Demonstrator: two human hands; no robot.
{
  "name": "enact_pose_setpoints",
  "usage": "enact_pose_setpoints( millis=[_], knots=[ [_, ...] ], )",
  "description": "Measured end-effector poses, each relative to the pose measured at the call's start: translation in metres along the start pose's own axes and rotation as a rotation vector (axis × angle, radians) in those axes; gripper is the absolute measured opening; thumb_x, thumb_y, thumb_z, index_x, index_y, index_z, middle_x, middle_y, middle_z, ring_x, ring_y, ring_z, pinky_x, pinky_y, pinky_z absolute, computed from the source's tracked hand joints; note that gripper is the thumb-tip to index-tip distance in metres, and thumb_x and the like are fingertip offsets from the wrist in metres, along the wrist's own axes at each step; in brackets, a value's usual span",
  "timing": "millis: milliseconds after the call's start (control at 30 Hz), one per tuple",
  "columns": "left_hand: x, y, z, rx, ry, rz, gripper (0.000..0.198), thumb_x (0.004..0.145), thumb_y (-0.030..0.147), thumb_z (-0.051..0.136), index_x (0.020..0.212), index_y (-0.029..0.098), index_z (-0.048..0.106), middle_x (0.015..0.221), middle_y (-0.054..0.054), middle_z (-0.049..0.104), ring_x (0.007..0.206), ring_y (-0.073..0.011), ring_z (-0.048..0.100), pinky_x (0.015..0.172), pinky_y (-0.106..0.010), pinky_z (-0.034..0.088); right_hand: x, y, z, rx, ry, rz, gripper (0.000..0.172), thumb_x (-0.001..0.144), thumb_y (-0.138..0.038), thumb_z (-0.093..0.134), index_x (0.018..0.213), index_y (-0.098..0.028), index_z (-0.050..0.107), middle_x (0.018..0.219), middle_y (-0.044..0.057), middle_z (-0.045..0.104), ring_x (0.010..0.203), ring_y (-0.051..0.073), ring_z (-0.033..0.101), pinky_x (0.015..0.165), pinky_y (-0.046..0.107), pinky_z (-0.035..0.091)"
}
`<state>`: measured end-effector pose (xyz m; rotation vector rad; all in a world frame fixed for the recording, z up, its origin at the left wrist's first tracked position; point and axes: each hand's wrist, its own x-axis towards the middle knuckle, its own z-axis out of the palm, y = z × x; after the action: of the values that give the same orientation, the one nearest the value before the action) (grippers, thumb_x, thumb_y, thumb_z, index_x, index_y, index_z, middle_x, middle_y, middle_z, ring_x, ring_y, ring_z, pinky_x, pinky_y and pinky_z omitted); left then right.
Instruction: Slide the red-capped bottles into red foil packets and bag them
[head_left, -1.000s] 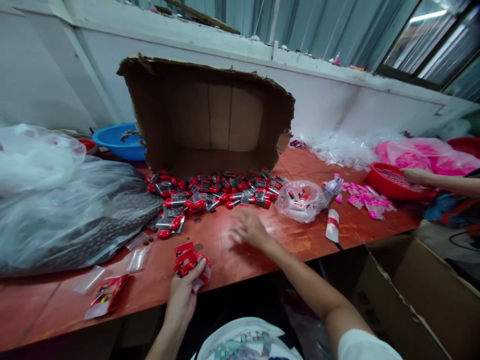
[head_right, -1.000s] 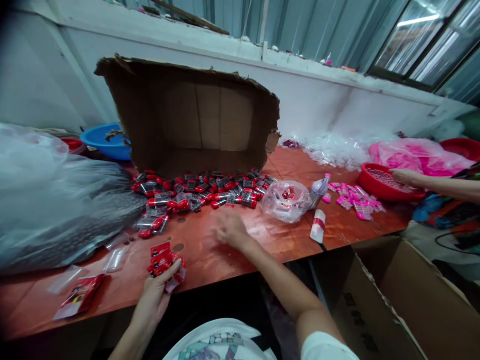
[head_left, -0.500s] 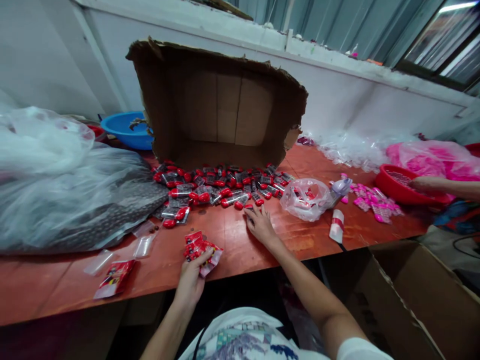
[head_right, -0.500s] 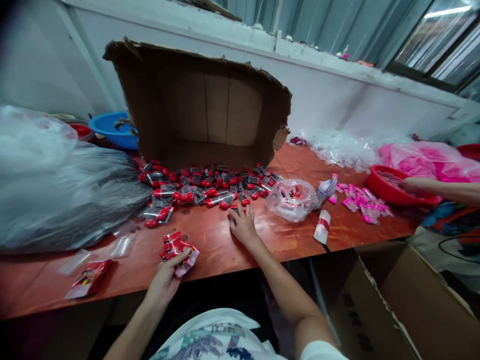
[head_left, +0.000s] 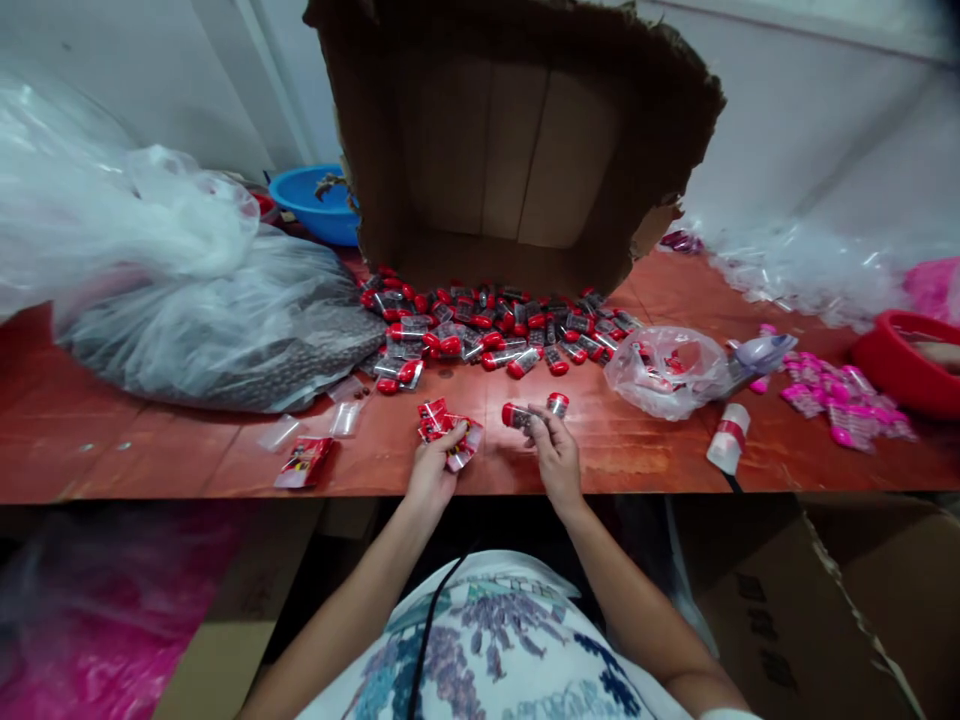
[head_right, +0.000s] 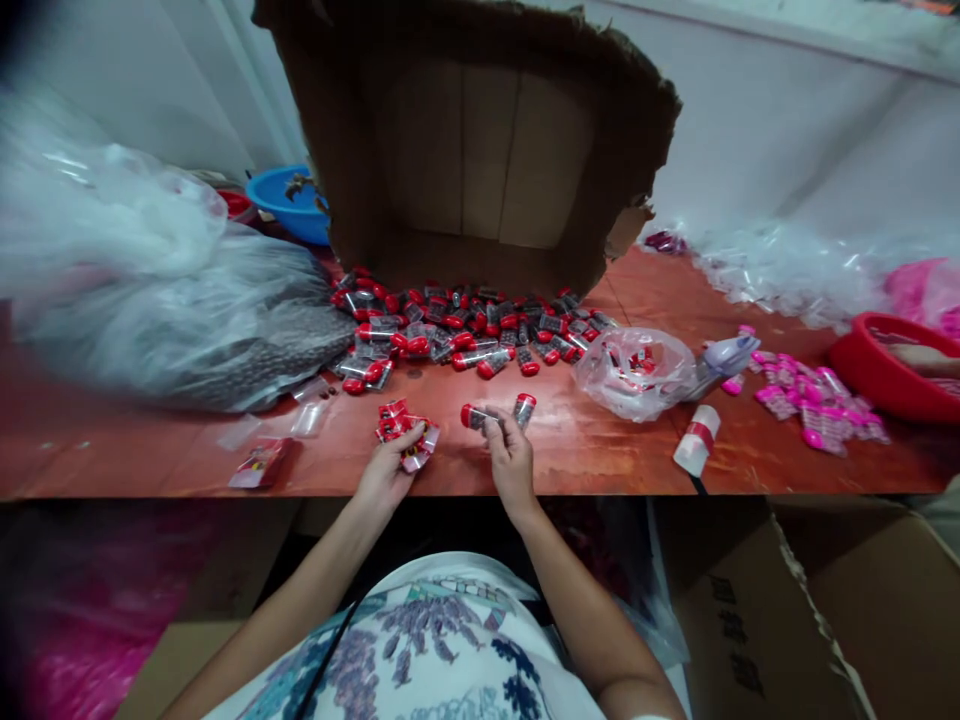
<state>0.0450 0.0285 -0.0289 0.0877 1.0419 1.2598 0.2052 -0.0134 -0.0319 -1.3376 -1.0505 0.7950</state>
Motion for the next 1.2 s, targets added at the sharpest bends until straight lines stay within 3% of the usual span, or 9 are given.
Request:
enact_pose_setpoints(
  millis=[100,233,467,867,1200],
  knots=[
    [0.000,-0.002,0.002,-0.021,0.000,0.021,0.014,0.066,-0.004,0.067,0.071,0.009,0.066,0.070,-0.005,0.069,0.061,-0.0138,0.066,0.062,-0.024,0.056,-0.018,-0.007,0.014,0.271,-0.052,0.187,0.033,0.084,-0.041,0.057,0.109,-0.021,0.063,0.093,0.002,0.068,0.071,0.014,0.063,0.066,0.028,0.054],
    [-0.001,-0.002,0.002,-0.040,0.005,0.070,0.014,0.064,-0.003,0.069,0.069,0.009,0.065,0.068,-0.004,0.069,0.059,-0.0130,0.065,0.060,-0.023,0.055,-0.025,-0.004,0.025,0.379,-0.073,0.262,0.032,0.079,-0.040,0.063,0.104,-0.019,0.065,0.092,0.002,0.066,0.073,0.013,0.063,0.066,0.027,0.056],
    [-0.007,-0.003,-0.001,-0.007,-0.056,0.134,0.019,0.058,0.001,0.075,0.073,0.009,0.066,0.070,-0.005,0.070,0.063,-0.0151,0.066,0.065,-0.026,0.054,-0.025,0.002,0.030,0.478,0.018,0.285,0.029,0.078,-0.038,0.065,0.101,-0.020,0.063,0.096,0.002,0.065,0.078,0.014,0.064,0.069,0.029,0.058],
    [-0.012,-0.003,0.001,0.019,-0.100,0.234,0.024,0.051,0.007,0.081,0.070,0.011,0.066,0.065,-0.001,0.068,0.059,-0.0128,0.064,0.061,-0.023,0.052,-0.031,-0.001,0.029,0.527,0.052,0.316,0.025,0.078,-0.035,0.066,0.097,-0.020,0.060,0.091,0.001,0.066,0.075,0.013,0.066,0.069,0.029,0.058],
    [-0.021,0.004,0.001,0.080,-0.143,0.282,0.020,0.058,0.011,0.078,0.071,0.012,0.063,0.067,0.001,0.067,0.060,-0.0109,0.062,0.056,-0.020,0.046,-0.039,0.001,0.028,0.492,-0.129,0.321,0.022,0.077,-0.028,0.069,0.094,-0.019,0.060,0.079,-0.003,0.064,0.076,0.012,0.064,0.069,0.027,0.059]
  ],
)
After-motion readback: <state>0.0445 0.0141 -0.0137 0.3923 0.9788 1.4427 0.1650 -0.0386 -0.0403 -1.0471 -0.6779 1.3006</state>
